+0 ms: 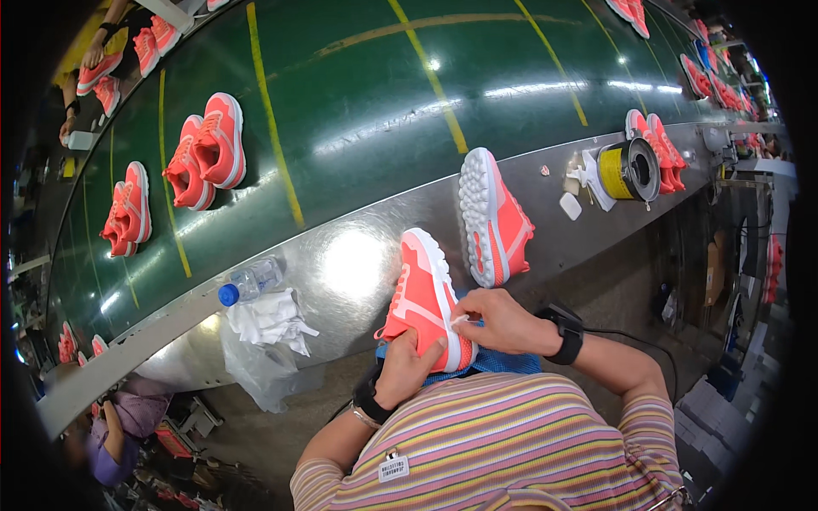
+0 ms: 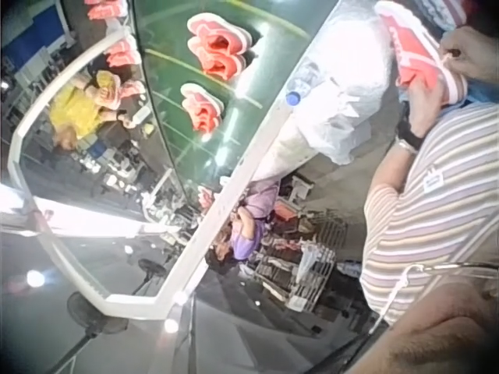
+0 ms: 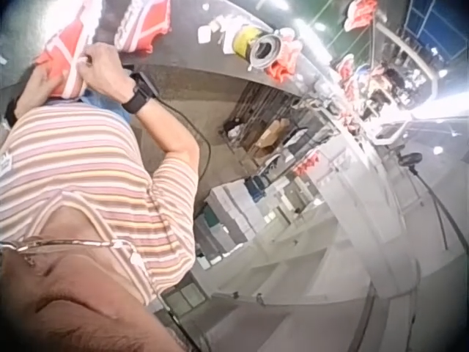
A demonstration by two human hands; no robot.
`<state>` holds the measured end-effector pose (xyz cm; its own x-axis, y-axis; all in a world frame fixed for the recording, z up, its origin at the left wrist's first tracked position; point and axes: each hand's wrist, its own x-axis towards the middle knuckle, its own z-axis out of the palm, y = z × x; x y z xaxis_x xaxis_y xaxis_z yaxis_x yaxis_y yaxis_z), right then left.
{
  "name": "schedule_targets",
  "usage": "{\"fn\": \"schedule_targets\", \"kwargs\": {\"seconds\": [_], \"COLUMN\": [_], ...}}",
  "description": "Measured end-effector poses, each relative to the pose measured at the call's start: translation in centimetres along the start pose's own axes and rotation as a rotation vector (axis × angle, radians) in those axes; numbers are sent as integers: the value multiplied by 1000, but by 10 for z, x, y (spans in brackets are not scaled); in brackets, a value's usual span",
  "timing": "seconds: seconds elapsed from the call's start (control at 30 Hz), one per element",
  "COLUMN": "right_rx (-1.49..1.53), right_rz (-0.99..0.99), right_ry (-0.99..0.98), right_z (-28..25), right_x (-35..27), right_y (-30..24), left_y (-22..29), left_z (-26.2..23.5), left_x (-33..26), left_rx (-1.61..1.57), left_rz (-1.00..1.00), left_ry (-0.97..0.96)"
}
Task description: Clean and apply finish to sneakers on a conveyor belt in a shoe factory.
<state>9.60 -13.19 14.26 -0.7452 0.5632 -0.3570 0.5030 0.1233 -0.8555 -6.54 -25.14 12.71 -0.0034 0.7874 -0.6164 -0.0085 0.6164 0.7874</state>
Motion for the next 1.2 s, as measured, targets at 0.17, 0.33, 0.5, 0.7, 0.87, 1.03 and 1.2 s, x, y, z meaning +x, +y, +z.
{"fn": "schedule_targets", "kwargs": {"seconds": [0.17,0.33,0.5,0.7,0.87,1.03,1.2], "right_rx": [-47,30,-28,-122,-28,356,330], "right_rz": [34,47,-67,-106,-175,154,49], "right_ry": [75,-2,69,155,-81,173,136], "right_z": [6,3,8,15,-1,-24,-4], "right_x": [14,-3,-7,8,-22,-33,-27], "right_y": [17,4,12,29,-1,3,7], "left_y": [-6,-13,-16,-5,-11,-10,-24], "left_z": [6,6,9,9,6,-2,-3], "left_x": [0,-3,-3,-2,-6,-8,-5], "left_rx": [69,156,49,119,17,-97,-90], "left_rz": [-2,-11,14,-7,52,61,73], "left_ry": [15,6,37,-23,4,23,34]}}
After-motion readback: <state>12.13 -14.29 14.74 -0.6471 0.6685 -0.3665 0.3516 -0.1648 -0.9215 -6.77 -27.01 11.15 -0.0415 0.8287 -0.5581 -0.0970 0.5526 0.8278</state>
